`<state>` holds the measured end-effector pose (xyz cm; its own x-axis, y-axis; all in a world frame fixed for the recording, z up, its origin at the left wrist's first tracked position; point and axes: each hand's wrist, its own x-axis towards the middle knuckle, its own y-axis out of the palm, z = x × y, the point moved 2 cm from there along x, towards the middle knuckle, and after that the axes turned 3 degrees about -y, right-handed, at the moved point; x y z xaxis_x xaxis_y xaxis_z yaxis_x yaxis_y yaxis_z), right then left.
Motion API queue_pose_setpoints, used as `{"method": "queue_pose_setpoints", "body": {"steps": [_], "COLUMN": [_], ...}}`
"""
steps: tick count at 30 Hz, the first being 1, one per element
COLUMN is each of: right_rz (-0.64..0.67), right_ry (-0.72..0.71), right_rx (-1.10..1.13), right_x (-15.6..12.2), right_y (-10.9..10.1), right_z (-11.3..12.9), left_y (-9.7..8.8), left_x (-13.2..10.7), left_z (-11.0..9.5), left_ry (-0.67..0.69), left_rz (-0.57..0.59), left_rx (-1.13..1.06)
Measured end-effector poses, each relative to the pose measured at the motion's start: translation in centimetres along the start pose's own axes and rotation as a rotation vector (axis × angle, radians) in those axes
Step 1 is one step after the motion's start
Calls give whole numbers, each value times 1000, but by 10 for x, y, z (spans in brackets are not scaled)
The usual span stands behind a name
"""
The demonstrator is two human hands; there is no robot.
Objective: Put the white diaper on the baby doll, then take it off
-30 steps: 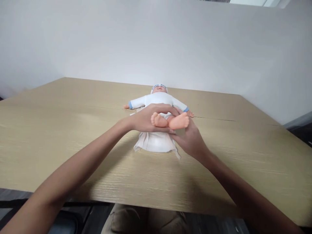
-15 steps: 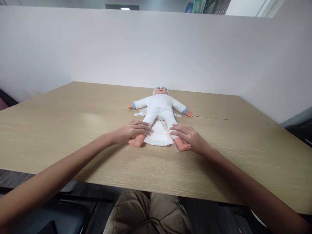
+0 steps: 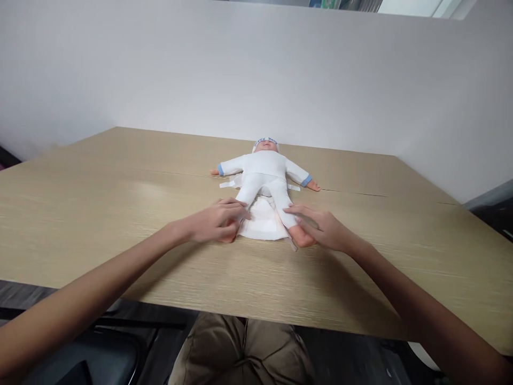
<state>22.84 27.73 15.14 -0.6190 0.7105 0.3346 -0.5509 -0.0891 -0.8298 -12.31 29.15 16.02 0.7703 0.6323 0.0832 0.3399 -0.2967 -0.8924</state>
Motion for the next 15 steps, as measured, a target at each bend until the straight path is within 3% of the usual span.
{"method": "queue_pose_setpoints", "body": {"steps": [5,9,12,15], "right_rz": [-10,-66,-134,-212], "right_ry": [-32,-4,80,158], "right_rx": [-354,-392,-253,-118], "right_x": [0,4,16,39], "right_y": [27,37,25,6], "right_z": [33,33,21,8], "left_y": [21,28,16,-9], "left_x": [6,9,16,36], "left_z": [-10,-9,-7,1], "left_ry": [-95,-87,-138,-216], "left_rz": [-101,-148,-241,-379], "left_rx": [151,216,96,-39]}}
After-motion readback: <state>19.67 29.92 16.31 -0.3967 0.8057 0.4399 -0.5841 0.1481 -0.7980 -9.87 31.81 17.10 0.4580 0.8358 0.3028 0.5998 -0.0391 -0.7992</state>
